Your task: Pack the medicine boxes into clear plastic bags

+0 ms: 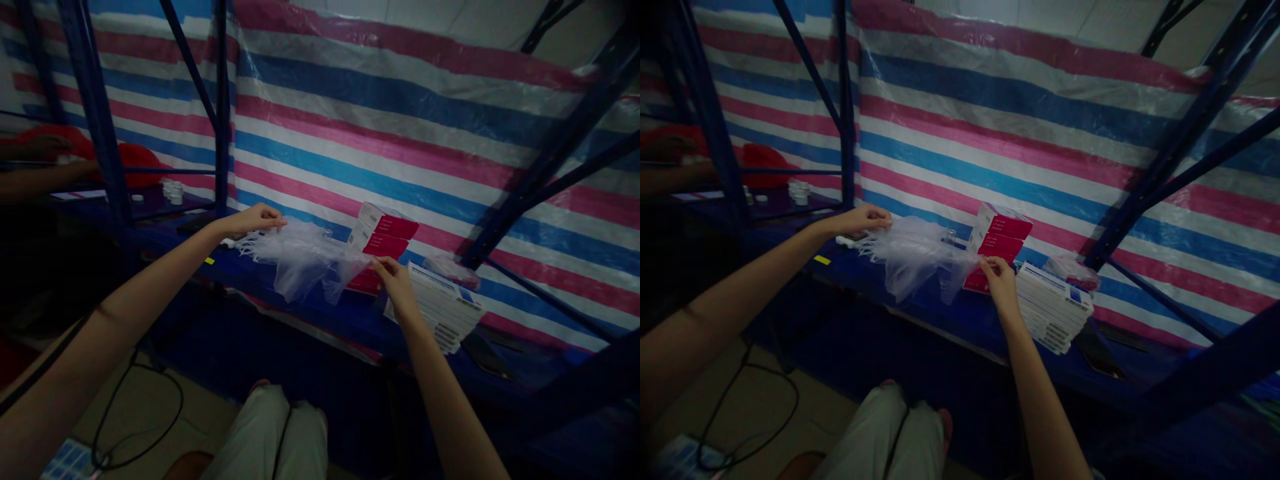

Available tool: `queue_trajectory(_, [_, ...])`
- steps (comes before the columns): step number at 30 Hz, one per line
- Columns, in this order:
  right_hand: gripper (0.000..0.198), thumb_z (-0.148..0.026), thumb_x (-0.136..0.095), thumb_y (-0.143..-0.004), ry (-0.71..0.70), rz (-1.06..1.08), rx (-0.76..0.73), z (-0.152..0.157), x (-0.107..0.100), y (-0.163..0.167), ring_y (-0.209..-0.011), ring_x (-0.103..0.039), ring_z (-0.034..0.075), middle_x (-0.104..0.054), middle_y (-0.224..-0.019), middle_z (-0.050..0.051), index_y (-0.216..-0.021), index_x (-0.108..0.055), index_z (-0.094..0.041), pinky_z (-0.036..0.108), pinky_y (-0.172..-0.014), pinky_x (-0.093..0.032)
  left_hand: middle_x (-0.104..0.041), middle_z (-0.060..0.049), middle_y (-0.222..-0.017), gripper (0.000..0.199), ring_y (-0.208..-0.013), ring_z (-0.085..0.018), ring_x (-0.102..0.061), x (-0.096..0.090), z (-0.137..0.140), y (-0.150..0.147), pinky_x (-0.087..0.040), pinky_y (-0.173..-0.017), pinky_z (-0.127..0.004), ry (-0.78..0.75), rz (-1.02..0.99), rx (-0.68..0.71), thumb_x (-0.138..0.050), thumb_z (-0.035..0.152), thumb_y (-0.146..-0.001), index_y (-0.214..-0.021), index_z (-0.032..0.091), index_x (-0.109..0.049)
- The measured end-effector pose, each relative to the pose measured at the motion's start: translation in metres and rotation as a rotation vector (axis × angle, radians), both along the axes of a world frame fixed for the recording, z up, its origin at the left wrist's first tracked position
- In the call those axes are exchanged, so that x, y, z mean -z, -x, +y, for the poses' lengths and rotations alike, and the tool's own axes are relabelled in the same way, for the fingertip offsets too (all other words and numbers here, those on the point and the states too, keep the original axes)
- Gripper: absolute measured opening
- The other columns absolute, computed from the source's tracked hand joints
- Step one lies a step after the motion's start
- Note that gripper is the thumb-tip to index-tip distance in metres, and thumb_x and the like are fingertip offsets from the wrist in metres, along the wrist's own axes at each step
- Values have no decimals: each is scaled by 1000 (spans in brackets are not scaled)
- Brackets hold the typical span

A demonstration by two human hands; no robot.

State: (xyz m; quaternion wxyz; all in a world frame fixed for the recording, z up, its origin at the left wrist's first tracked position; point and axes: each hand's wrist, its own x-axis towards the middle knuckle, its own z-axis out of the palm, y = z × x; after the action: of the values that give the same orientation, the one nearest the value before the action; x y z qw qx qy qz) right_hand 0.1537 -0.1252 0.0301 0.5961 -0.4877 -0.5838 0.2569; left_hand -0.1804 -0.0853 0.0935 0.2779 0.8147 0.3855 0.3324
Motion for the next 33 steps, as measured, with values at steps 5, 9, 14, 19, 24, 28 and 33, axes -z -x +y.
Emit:
queue_trajectory(5, [35,-48,-64,-59,4,98,-62,29,-6,15,-34,-42,8,-51,-46,-5,-71,-53,-17,19,-31,-25,-50,1,-57,18,-52,-9,-44,-14,23,6,-33,-50,-21,-138,-91,-66,-63,31,-69,-70,13,-60])
queue_trajectory(9, [25,-38,-63,-64,43,174,-91,55,-15,35,-29,-37,5,-51,-43,-5,-72,-53,-16,17,-32,-24,-57,-2,-70,14,-67,-11,-50,-21,56,10,-38,-63,-23,-273,-238,-261,-59,26,-72,-73,12,-58])
queue_trajectory(14, [16,-26,-59,-69,177,250,-110,83,-11,63,-32,-39,4,-52,-45,-4,-62,-49,-16,15,-32,-23,-56,-1,-66,12,-60,-11,-53,-14,87,12,-40,-62,-23,-281,-281,-439,-55,25,-76,-75,13,-52])
queue_trajectory(19, [15,-24,-57,-72,272,280,-59,105,8,92,-33,-42,5,-50,-44,-4,-62,-48,-17,15,-31,-25,-54,0,-59,21,-48,-13,-52,-8,89,12,-43,-55,-26,-157,-239,-532,-45,34,-83,-93,15,-46])
queue_trajectory(24, [12,-25,-55,-74,389,264,36,119,32,100,-29,-39,6,-47,-40,-6,-66,-48,-18,15,-28,-20,-53,-17,-110,51,-104,-27,-51,15,67,26,-39,-85,-35,-545,-41,-736,-48,48,-80,-115,11,-39])
queue_trajectory(28, [13,-31,-53,-75,451,220,39,121,53,93,-29,-43,9,-52,-46,-4,-78,-49,-18,16,-28,-22,-47,-16,-118,47,-113,-28,-43,65,32,50,-30,-96,-38,-617,97,-632,-40,48,-84,-114,12,-43])
queue_trajectory(33, [31,-31,-48,-76,385,129,29,98,79,95,-38,-50,11,-59,-70,0,-104,-46,-19,20,-34,-33,-50,-10,-118,47,-112,-24,-44,142,-8,59,-33,-96,-37,-215,290,-207,-46,52,-81,-112,18,-49])
